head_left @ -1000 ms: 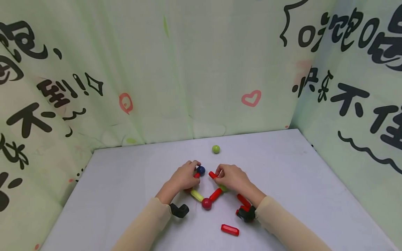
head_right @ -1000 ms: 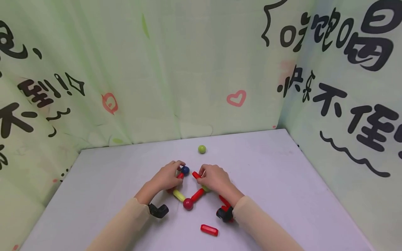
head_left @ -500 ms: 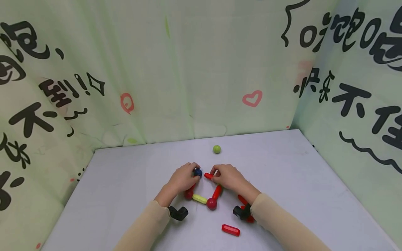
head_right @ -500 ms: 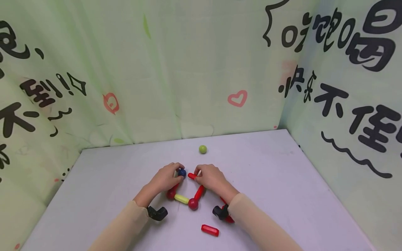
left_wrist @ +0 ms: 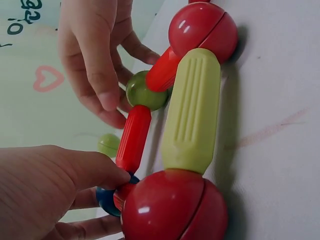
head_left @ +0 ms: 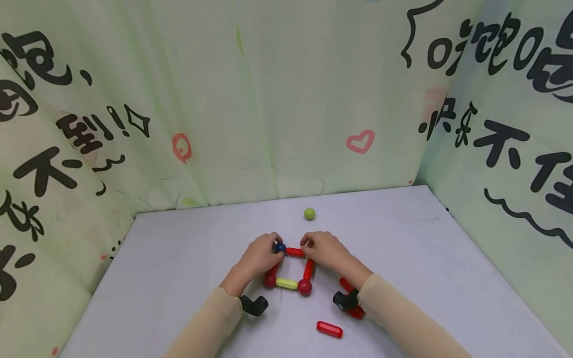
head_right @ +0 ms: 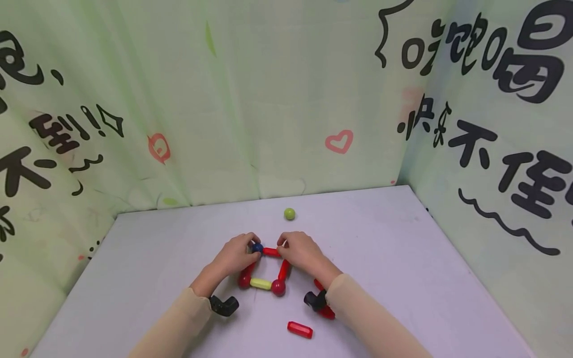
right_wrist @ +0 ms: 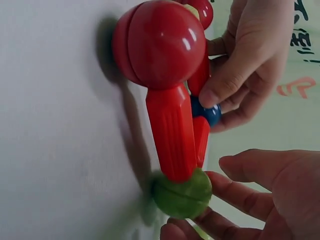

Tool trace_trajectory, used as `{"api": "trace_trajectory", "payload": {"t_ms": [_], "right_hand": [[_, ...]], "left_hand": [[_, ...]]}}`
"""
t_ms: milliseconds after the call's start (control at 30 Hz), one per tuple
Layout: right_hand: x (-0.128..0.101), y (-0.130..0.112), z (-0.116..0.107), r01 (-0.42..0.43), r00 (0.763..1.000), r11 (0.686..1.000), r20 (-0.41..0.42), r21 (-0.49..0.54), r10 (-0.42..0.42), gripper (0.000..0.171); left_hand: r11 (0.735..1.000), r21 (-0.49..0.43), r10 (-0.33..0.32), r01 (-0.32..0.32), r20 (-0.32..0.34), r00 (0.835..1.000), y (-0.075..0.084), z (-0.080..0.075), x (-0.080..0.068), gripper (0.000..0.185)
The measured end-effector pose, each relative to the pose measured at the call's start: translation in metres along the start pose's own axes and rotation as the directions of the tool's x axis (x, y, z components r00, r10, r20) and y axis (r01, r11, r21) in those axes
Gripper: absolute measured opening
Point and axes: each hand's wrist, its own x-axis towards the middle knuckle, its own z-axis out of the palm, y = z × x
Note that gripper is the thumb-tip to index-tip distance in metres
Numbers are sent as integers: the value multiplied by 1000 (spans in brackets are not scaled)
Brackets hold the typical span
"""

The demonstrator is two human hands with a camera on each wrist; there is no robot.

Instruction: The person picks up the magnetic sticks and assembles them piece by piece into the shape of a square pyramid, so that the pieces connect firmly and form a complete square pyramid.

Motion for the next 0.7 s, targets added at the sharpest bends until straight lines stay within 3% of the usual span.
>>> {"api": "trace_trajectory", "payload": {"t_ms": [167, 533, 700], "right_hand": [[-8, 7, -11, -50, 999, 998, 6, -29, 50, 19], [-48, 30, -39, -127, 986, 970, 78, -206, 146, 31], [-57, 38, -41, -130, 984, 967, 93, -219, 154, 28]], "left_hand": [[999, -38, -37, 37, -15, 999, -4, -2, 0, 33], [989, -38, -144, 142, -63, 988, -16, -10, -6, 33], [982, -23, -187, 186, -82, 979, -20, -13, -10, 34]]}}
